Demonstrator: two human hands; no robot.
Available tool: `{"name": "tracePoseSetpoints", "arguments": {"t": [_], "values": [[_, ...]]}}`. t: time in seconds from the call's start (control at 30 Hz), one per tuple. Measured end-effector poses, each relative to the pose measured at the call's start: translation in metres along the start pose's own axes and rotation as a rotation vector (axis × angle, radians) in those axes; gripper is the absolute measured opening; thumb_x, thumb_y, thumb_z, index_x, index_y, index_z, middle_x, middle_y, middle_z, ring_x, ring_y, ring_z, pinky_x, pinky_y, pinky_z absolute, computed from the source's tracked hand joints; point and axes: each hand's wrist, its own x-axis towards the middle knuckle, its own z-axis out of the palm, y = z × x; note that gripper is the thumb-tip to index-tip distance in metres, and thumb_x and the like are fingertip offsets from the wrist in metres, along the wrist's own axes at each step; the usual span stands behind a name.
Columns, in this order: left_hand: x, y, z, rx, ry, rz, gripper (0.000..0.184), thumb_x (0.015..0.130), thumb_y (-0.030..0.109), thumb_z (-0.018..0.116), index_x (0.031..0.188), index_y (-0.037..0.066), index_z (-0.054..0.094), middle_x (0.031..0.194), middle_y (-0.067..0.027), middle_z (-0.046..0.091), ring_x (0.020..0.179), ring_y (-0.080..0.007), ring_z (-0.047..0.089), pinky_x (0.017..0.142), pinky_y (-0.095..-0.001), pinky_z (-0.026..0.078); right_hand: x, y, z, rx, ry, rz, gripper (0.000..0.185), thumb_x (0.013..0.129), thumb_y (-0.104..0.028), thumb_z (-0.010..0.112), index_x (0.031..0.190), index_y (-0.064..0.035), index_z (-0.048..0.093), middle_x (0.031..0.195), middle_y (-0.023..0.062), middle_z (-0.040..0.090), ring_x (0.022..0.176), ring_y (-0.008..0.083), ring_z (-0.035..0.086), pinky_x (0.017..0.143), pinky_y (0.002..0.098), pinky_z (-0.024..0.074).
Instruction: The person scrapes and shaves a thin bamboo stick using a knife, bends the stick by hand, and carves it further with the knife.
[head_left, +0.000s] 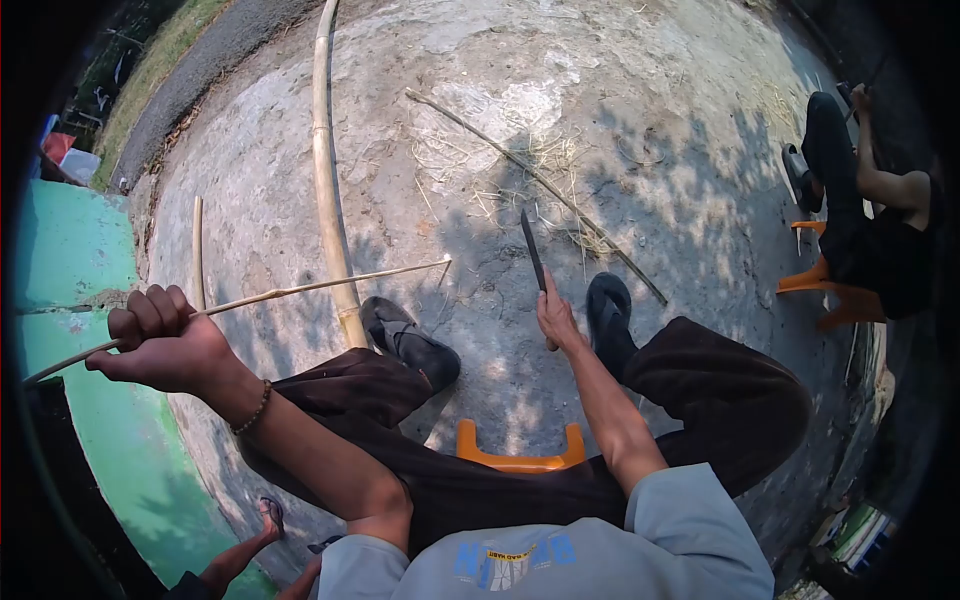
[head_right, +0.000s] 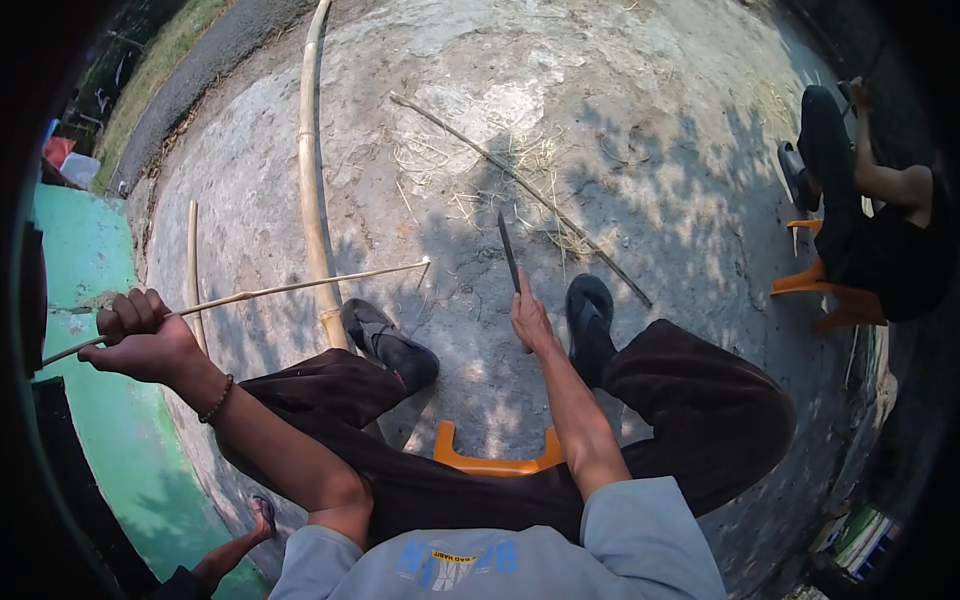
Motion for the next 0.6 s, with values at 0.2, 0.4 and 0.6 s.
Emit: {"name": "tracePoseSetpoints", "arguments": {"t": [0.2,0.4,0.6], "values": [[0.010,-0.004,-0.012,-0.001,-0.004,-0.002,0.060,0.102,0.066,0.027,0.067,0.017,0.017,0.058,0.0039,0.011,0.054,-0.0101,0.008,0.050,-0.0298,0.009,0.003,-0.085,0.026,0.031,-0.207,-0.156,0.064,0.103,-0.022,0.042,0.160,-0.0253,0.015,0.086,0.0341,0.064,0.084,0.0539,0.063,0.077,0.0605,0.0461],[0.014,-0.006,-0.011,0.016,0.097,0.033,0.056,0.102,0.059,0.031,0.067,0.017,0.017,0.058,0.0038,0.012,0.053,-0.0099,0.008,0.049,-0.0291,0.009,-0.006,-0.068,0.077,-0.251,-0.442,-0.192,0.070,0.097,-0.009,0.042,0.159,-0.0282,0.017,0.092,0.0310,0.068,0.090,0.0524,0.066,0.085,0.0604,0.0504],[0.009,-0.001,-0.011,-0.003,0.054,-0.005,0.058,0.103,0.060,0.029,0.066,0.017,0.019,0.058,0.0037,0.014,0.053,-0.0102,0.010,0.051,-0.0294,0.012,0.012,-0.031,0.076,-0.319,-0.344,-0.239,0.064,0.100,-0.011,0.039,0.160,-0.0205,0.017,0.090,0.0324,0.067,0.084,0.0531,0.065,0.077,0.0613,0.0487]]}}
